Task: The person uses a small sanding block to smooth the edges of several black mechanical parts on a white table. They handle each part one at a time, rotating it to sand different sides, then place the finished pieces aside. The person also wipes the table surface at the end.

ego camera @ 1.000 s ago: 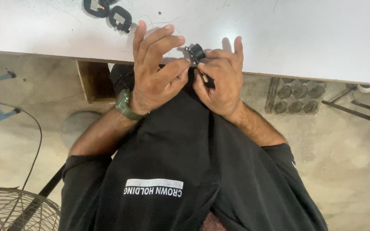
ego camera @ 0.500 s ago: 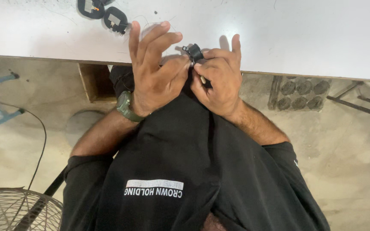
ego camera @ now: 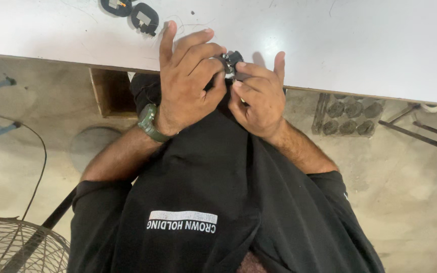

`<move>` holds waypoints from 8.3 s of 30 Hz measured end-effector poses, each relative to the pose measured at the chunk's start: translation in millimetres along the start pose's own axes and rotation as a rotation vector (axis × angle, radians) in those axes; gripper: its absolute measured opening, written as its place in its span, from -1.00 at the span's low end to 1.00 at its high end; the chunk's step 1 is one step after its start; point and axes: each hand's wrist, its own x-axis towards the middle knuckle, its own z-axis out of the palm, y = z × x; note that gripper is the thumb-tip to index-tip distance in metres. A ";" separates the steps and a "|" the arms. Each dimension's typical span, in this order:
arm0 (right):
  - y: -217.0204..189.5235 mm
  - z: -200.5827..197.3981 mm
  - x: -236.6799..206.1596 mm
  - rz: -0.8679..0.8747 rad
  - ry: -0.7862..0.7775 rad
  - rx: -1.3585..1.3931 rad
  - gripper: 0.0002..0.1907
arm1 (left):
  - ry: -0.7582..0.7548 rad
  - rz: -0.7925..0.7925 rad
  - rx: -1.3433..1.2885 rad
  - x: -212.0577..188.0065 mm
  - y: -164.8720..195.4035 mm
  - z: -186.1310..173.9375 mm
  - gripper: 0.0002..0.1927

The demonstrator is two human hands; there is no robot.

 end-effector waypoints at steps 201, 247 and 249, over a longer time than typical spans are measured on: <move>10.5 -13.4 31.1 0.126 -0.121 -0.238 -0.53 | -0.041 -0.114 0.012 13.0 -6.8 -21.7 -0.81; -5.6 1.5 10.4 0.068 0.027 0.018 -0.68 | -0.082 -0.218 -0.336 11.1 6.9 -18.8 -0.81; -6.7 2.0 10.2 0.070 0.029 0.006 -0.67 | -0.091 -0.225 -0.345 8.6 4.5 -17.6 -0.81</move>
